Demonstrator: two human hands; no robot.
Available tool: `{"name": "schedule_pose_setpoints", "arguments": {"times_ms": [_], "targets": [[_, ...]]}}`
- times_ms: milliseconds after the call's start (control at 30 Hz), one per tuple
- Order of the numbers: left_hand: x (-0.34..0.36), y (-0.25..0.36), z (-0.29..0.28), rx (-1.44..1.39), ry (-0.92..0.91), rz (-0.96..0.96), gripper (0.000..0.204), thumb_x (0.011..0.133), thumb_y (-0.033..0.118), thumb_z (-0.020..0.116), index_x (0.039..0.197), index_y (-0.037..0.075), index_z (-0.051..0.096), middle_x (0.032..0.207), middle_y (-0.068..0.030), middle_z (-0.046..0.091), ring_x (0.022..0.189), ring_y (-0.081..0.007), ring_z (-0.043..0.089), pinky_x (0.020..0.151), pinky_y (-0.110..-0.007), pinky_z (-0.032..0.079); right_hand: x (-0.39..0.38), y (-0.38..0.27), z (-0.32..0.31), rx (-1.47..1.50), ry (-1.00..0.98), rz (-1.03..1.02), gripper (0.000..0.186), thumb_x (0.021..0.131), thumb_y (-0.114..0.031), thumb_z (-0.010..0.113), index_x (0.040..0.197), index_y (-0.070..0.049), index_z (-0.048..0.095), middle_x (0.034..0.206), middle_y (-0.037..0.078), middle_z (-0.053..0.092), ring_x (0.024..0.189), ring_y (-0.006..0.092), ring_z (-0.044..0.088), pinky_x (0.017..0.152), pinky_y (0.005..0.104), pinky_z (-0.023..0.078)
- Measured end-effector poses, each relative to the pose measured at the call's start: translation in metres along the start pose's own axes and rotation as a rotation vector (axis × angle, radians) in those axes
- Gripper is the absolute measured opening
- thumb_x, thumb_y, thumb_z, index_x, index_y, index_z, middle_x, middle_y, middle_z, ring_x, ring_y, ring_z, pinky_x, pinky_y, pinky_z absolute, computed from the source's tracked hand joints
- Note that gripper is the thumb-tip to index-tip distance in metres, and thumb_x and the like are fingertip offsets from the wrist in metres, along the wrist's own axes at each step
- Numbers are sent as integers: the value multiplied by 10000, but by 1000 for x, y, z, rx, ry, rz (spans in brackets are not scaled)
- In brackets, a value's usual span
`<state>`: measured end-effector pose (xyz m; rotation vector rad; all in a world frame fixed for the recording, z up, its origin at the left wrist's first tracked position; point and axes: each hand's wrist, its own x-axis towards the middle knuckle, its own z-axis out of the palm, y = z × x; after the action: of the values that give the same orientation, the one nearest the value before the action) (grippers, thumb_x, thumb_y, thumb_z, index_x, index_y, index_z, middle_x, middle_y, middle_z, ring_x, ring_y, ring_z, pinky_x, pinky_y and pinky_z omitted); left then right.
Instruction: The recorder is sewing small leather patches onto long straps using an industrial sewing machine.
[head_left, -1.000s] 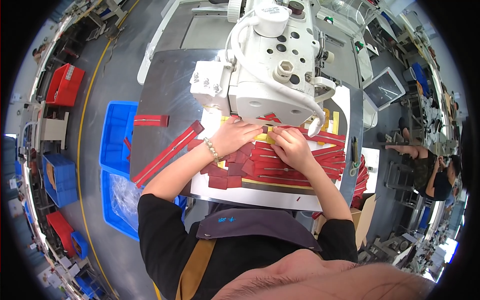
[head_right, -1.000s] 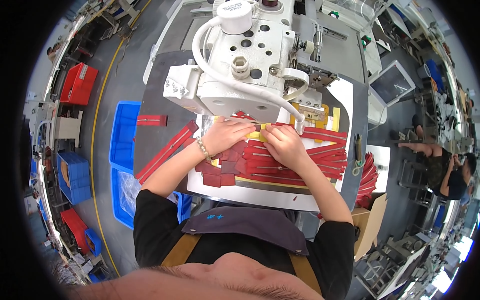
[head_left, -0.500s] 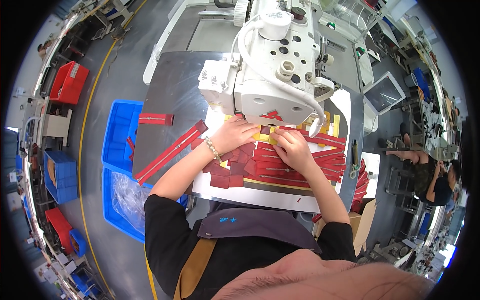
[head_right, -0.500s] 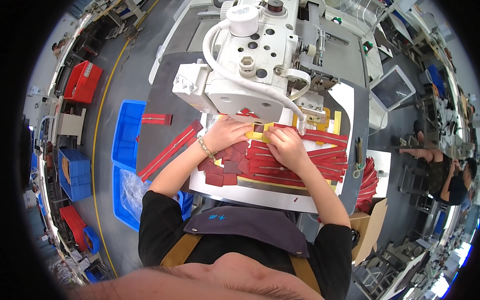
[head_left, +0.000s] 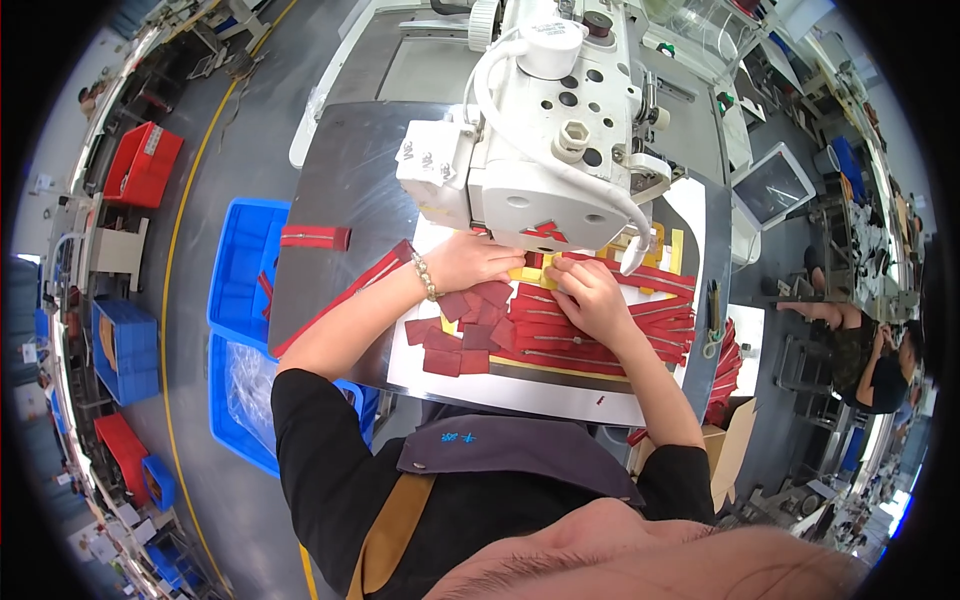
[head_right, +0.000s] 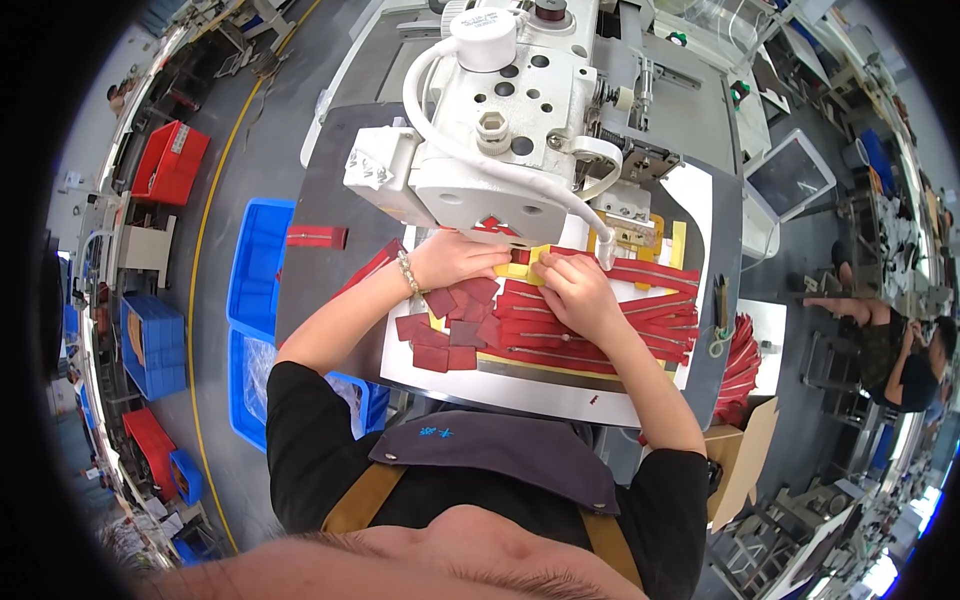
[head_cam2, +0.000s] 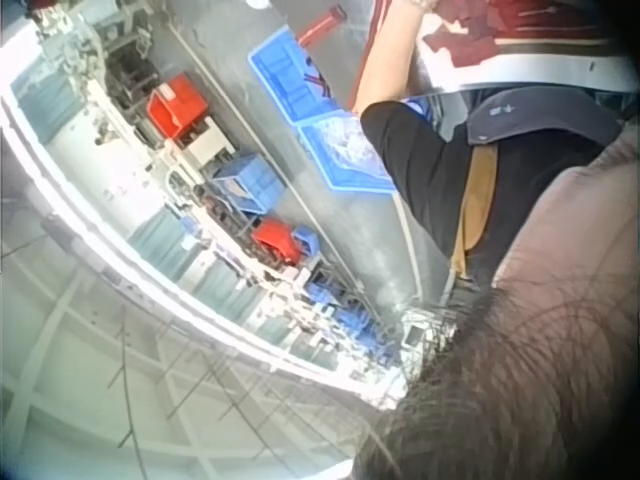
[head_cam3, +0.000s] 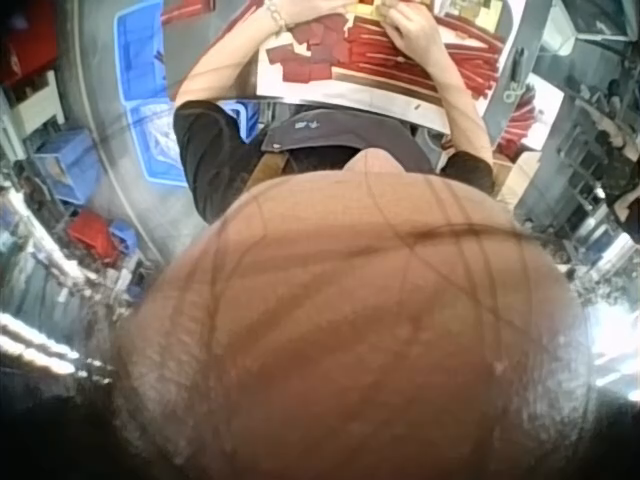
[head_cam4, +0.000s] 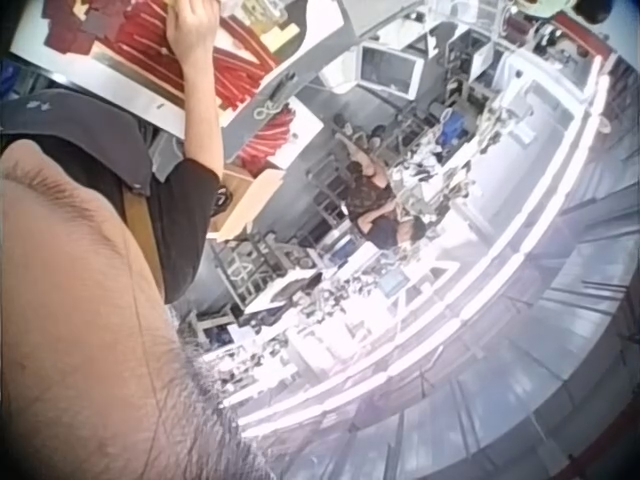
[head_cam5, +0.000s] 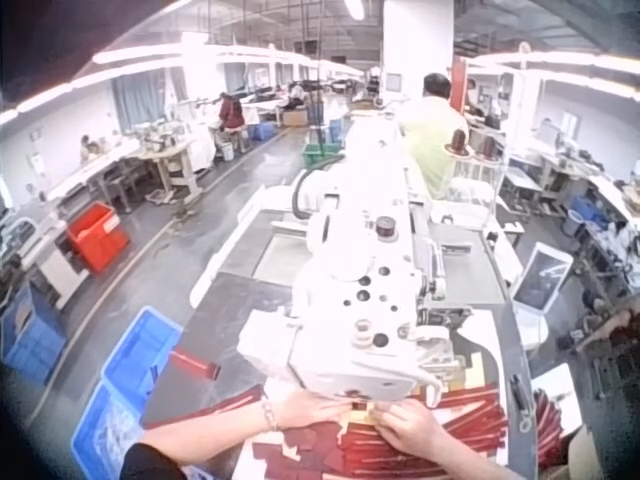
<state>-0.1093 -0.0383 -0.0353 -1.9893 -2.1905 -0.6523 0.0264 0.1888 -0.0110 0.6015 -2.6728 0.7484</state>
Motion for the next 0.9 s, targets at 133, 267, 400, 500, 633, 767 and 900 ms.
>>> {"name": "schedule_pose_setpoints", "arguments": {"times_ms": [133,267,400,500,633,767,900], "targets": [[-1,-3,3,-65,-6,-12,340,823,286,666,1124,131,634,1108,9,676,978,-156,661,739,-301,541,0,0,1,-9,-11,5,299,710,-34,712,1001,-32,643,1060,100,636,921,272,617,820,381,486],[-3,-3,5,-78,-24,-23,336,825,262,662,1130,124,634,1097,-2,677,976,-169,665,684,-291,567,0,-1,0,-2,-6,15,304,710,-31,710,1006,-33,642,1064,98,636,921,271,618,821,381,486],[-2,-3,6,-87,-39,-39,338,826,249,661,1139,125,632,1100,-7,676,974,-174,665,675,-288,572,0,-1,1,-7,-6,17,305,715,-31,705,1014,-31,640,1066,95,635,931,269,619,824,382,487],[-4,-4,9,-109,-9,-35,345,827,240,661,1153,132,627,1114,-5,669,909,-194,662,690,-297,564,-1,-1,1,-11,-14,21,305,720,-31,701,1019,-31,639,1063,95,634,940,269,618,827,382,487],[-4,-4,11,-136,-1,-39,354,830,241,656,1170,151,621,1153,1,655,833,-216,658,690,-304,555,0,1,0,-41,-1,-11,297,730,-46,685,1023,-36,637,1072,85,638,861,249,613,795,362,490],[-4,-4,10,-125,-56,-68,350,838,251,645,1174,158,617,1175,9,647,828,-216,657,690,-303,555,-1,3,1,-39,-4,-18,307,729,-48,686,1032,-37,639,1079,85,638,860,248,612,794,361,493],[-1,-4,7,-107,-48,-43,346,843,265,637,1172,159,613,1200,17,636,858,-203,662,688,-295,557,0,2,0,-49,-8,-18,313,728,-50,686,1037,-38,640,1087,85,639,859,245,612,795,359,492]]}}
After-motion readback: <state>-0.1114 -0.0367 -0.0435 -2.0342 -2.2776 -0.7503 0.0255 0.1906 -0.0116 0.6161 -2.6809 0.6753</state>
